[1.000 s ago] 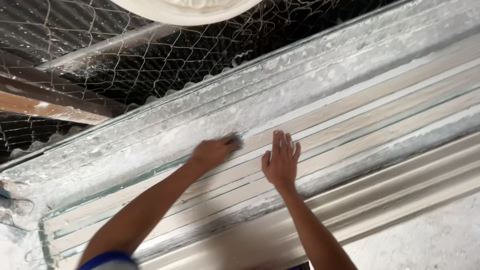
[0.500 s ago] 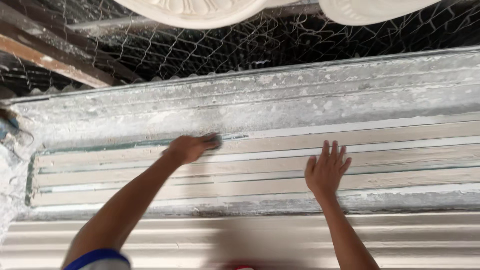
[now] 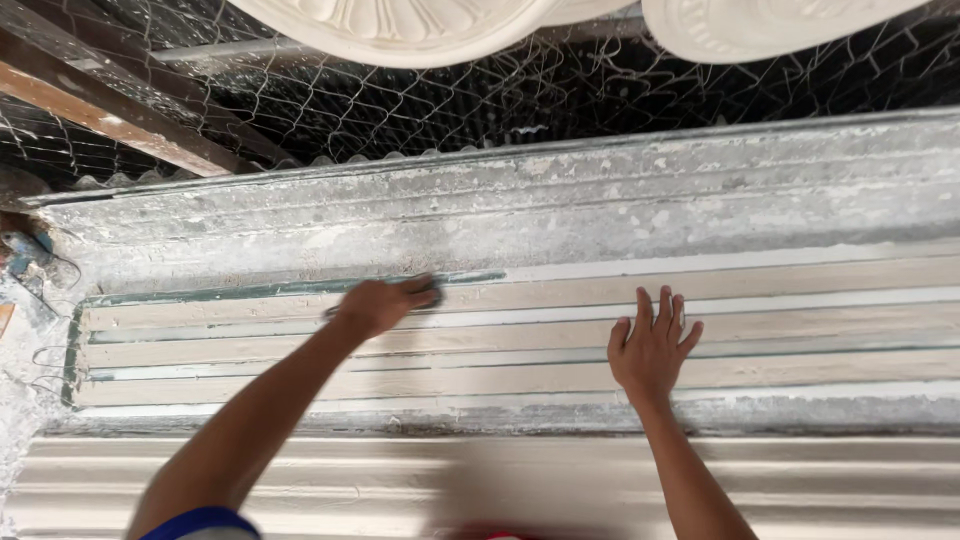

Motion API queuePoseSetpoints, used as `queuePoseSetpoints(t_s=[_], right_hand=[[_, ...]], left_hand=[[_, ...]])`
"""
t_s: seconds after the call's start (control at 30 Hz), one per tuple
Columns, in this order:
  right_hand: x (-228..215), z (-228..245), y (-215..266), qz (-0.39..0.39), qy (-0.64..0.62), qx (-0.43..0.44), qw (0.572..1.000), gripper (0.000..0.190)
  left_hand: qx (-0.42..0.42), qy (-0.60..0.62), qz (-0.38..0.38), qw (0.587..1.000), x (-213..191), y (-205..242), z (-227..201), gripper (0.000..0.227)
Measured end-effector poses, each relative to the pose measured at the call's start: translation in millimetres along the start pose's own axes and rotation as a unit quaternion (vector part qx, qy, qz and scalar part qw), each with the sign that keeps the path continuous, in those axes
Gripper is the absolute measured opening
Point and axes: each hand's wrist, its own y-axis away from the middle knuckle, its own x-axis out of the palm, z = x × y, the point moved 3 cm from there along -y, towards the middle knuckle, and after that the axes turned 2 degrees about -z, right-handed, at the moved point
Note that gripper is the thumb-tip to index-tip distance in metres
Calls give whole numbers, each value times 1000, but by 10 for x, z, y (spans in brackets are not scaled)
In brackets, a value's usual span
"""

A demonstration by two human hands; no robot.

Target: The person uses a metal scraper to remove hardened material from the grooves of a long white decorative molding piece. They work along the length of the piece, scraping the surface and edges to clear residue.

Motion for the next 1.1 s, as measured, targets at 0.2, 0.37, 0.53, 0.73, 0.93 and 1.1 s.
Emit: queuePoseSetpoints(t_s=[0.2,0.37,0.53,0.73,0.93,1.1], right_hand=[[-88,-2,-95,-17,-14,-2,1000,51],[-74,39,-51,-7,-22,7,1000,51],[3,13,-46,-7,3,27,1000,51],[-119,60,-52,-22,-8,20,1000,49],[-104,74,-71,-22,-7,27,999,49],[-78,88,-42,-12,13,30,999,51]], left_hand=[[149,45,-198,968,-555,-869,-1162,48],[107,22,-102,989,-350,-275,-480,57],[112,19,-90,989,-375,-314,-355,65],[219,64,-233,945,-847,-1068,-1560,32],[165,67,-134,975,-387,-425,-451,42],[166,32,-146,975,-372,-403,-238,53]])
